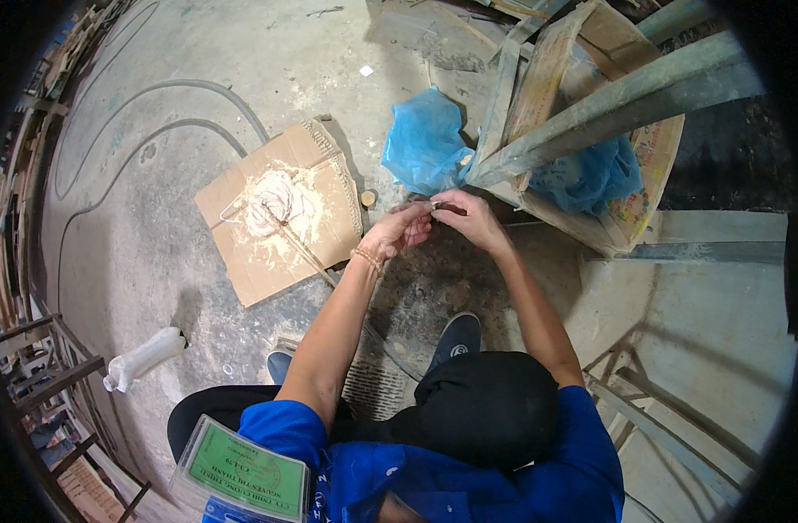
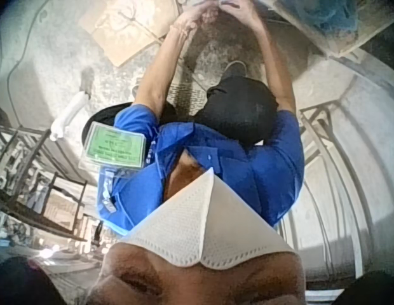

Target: The person scoops a white powdery substance from a cardboard sheet into small plastic pouches using a wooden stick, then ties each pouch closed. The person repeats this process for multiple pouches.

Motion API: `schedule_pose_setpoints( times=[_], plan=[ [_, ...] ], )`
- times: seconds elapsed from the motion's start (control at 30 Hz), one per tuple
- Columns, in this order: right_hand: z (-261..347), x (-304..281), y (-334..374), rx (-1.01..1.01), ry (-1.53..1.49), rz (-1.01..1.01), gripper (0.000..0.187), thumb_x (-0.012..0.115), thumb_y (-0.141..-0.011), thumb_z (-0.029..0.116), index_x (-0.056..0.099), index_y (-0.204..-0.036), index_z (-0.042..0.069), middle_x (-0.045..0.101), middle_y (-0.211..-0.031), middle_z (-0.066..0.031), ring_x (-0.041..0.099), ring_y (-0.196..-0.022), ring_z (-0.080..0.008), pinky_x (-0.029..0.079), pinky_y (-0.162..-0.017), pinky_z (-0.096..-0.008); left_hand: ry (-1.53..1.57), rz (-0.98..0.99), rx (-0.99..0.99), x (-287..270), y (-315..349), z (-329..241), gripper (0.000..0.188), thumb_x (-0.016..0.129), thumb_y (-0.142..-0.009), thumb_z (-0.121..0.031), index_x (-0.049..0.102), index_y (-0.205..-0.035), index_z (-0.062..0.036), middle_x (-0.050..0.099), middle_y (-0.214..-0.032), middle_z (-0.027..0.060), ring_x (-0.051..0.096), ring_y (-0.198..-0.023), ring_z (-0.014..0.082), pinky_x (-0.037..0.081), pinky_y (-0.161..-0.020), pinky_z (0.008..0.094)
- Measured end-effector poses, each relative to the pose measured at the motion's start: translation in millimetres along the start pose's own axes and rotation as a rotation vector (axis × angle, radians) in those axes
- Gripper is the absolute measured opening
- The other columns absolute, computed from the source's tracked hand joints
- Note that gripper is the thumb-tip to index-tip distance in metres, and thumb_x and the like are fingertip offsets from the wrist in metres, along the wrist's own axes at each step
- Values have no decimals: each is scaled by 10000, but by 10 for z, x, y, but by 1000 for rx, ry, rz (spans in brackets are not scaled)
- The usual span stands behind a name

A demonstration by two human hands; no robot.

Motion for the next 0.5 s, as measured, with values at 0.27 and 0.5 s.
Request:
schedule_pose_setpoints(
  times=[0.27,0.5],
  plan=[
    [-7,110,-33,-61,68,-166,112,593,-857,98,628,-893,-2,628,-778,-30,559,-678,-80,466,-644,-242,-176,-1,28,-98,14,-25,227,617,-881,-190,570,-1067,-68,590,-819,-19,580,-675,76,517,-682,227],
    [-153,23,-38,0,-11,-321,150,556,-868,144,570,-887,-4,627,-730,-71,567,-635,-123,461,-596,-291,-346,47,35,-104,37,-37,212,594,-886,-164,582,-1059,-41,571,-792,-23,546,-641,55,514,-690,222]
  ],
)
Point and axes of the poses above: each hand's wrist, its own y-axis away from the middle knuckle, its own x-axis out of the palm, z = x × y, the point moved 1 cm from there along -y, towards the middle knuckle
